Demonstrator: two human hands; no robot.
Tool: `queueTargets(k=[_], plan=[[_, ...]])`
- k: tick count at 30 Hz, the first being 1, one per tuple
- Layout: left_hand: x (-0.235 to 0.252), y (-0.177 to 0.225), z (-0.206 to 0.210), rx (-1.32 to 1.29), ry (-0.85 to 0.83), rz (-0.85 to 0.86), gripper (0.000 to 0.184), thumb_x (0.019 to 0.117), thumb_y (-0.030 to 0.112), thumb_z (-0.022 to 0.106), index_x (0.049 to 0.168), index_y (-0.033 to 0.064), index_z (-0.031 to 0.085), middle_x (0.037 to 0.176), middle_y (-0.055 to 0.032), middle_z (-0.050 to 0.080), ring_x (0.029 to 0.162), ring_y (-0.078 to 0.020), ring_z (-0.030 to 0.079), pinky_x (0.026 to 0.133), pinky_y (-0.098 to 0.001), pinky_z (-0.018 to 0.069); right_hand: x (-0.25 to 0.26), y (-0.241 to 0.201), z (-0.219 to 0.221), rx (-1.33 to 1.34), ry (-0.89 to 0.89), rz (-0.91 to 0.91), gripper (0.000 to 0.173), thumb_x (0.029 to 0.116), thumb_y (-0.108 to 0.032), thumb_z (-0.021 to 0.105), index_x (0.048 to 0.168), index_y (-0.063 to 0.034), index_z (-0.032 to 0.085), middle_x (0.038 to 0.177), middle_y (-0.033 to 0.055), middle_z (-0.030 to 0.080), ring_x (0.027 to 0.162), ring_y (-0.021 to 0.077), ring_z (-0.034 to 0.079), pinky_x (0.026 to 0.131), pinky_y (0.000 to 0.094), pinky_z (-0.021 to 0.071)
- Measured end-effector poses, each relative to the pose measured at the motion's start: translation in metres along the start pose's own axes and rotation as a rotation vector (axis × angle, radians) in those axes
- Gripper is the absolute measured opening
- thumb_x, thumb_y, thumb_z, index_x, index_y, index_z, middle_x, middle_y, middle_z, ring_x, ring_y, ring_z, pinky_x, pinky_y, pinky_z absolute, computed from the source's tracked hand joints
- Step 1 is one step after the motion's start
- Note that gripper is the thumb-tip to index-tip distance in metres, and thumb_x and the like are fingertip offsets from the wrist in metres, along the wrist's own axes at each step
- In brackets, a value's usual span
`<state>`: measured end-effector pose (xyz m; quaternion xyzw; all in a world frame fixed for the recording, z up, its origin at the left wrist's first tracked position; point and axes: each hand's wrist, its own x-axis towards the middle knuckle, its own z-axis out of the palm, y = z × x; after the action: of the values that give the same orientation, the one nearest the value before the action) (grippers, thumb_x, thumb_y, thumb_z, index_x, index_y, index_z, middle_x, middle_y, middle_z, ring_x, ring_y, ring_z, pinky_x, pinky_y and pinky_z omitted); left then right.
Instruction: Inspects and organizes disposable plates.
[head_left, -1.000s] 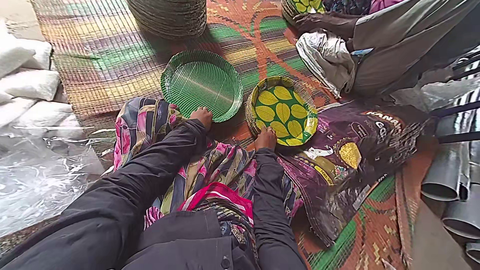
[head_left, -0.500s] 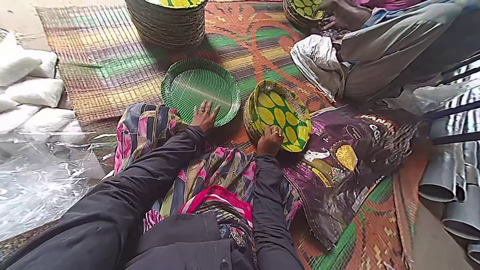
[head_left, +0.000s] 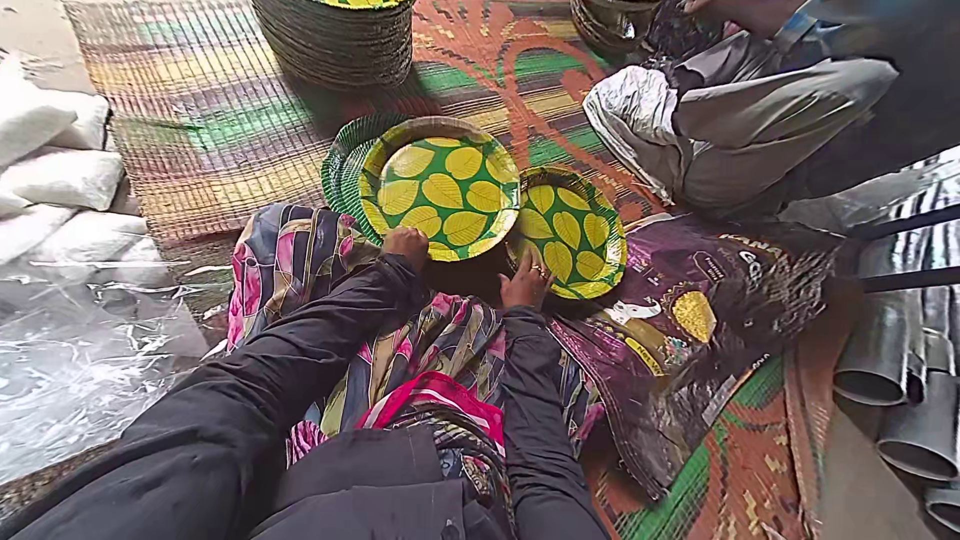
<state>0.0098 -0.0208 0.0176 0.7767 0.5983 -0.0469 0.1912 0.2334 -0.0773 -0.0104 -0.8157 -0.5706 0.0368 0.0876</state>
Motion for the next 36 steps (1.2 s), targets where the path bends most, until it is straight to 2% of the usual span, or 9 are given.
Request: queueTargets(k=[4,10,18,20,23,27,31,33,36], plan=[[-0.004,0.006,-0.001,0.054,-0.077,-0.067,0.024,0.1023,-0.001,0.049,0.111,-0.0116,0.069,0.116,-0.0308,0.069,0.116,-0.0472,0.066,0.091,-0.0617,0.0527,0.005,0.004,-0.005,-0.077,-0.153,0.077,0.042,0.1056,-0.015,0.054,0.145,-0.0020,0.055,0.145,0.0266,0.056,0.139,0.0428,0.049,0.119,0.0594,0.0320],[0.022,-0.021,0.011,-0.053,-0.060,0.063,0.030,0.0999,0.010,0.062,0.126,-0.0026,0.068,0.136,-0.0314,0.059,0.133,-0.0501,0.053,0.100,-0.0670,0.0486,0.010,0.010,-0.012,-0.006,-0.079,0.120,0.034,0.0996,-0.020,0.067,0.128,-0.0027,0.068,0.135,0.0290,0.061,0.130,0.0462,0.056,0.107,0.0593,0.0460],[0.023,-0.022,0.011,-0.080,-0.058,0.110,0.038,0.1005,0.022,0.065,0.130,-0.0021,0.065,0.138,-0.0307,0.059,0.135,-0.0483,0.052,0.105,-0.0652,0.0448,0.005,0.024,-0.025,0.062,0.000,-0.020,0.033,0.1087,-0.023,0.051,0.133,-0.0099,0.070,0.133,0.0292,0.062,0.130,0.0473,0.055,0.111,0.0596,0.0402],[0.024,-0.025,0.016,-0.169,0.091,0.181,0.051,0.0950,0.016,0.071,0.142,0.0007,0.058,0.141,-0.0315,0.056,0.137,-0.0499,0.050,0.106,-0.0660,0.0433,0.000,0.023,-0.017,0.050,0.312,-0.049,0.029,0.1042,-0.010,0.053,0.125,-0.0060,0.074,0.124,0.0283,0.069,0.121,0.0491,0.062,0.104,0.0607,0.0460],[0.016,-0.022,0.020,-0.248,0.631,0.472,0.068,0.0900,0.023,0.079,0.150,0.0052,0.052,0.149,-0.0283,0.053,0.143,-0.0496,0.044,0.116,-0.0653,0.0342,-0.005,0.010,-0.013,-0.058,0.889,-0.250,0.026,0.0943,0.002,0.062,0.113,-0.0051,0.078,0.098,0.0207,0.076,0.097,0.0427,0.072,0.092,0.0554,0.0518],[0.012,-0.004,0.024,-0.012,1.223,0.722,0.035,0.1036,0.026,0.060,0.138,0.0195,0.064,0.145,-0.0141,0.062,0.142,-0.0364,0.049,0.118,-0.0651,0.0245,-0.015,-0.018,-0.002,0.066,0.793,-0.634,0.028,0.0966,0.002,0.057,0.116,-0.0060,0.075,0.104,0.0156,0.077,0.104,0.0368,0.070,0.107,0.0555,0.0439],[0.004,-0.006,0.025,0.033,0.701,0.582,0.014,0.0946,-0.005,0.060,0.100,-0.0022,0.073,0.109,-0.0209,0.076,0.121,-0.0409,0.067,0.113,-0.0654,0.0386,-0.007,-0.028,0.011,0.073,0.491,-0.507,0.044,0.0941,-0.016,0.069,0.136,-0.0042,0.066,0.134,0.0211,0.067,0.129,0.0449,0.060,0.112,0.0673,0.0356],[0.006,-0.009,0.006,0.012,0.198,0.316,0.021,0.1000,-0.001,0.054,0.116,-0.0071,0.067,0.117,-0.0297,0.069,0.118,-0.0478,0.065,0.099,-0.0643,0.0487,-0.002,-0.021,-0.003,0.076,0.225,-0.230,0.064,0.0917,-0.018,0.074,0.149,-0.0014,0.052,0.149,0.0282,0.052,0.143,0.0491,0.044,0.117,0.0689,0.0264],[0.014,-0.013,-0.003,-0.031,-0.072,0.066,0.027,0.1000,0.005,0.058,0.123,-0.0048,0.067,0.128,-0.0316,0.064,0.125,-0.0504,0.059,0.095,-0.0672,0.0508,0.010,0.000,-0.011,-0.040,-0.126,0.077,0.056,0.1011,-0.022,0.064,0.150,-0.0001,0.048,0.147,0.0303,0.052,0.142,0.0475,0.044,0.120,0.0655,0.0260]])
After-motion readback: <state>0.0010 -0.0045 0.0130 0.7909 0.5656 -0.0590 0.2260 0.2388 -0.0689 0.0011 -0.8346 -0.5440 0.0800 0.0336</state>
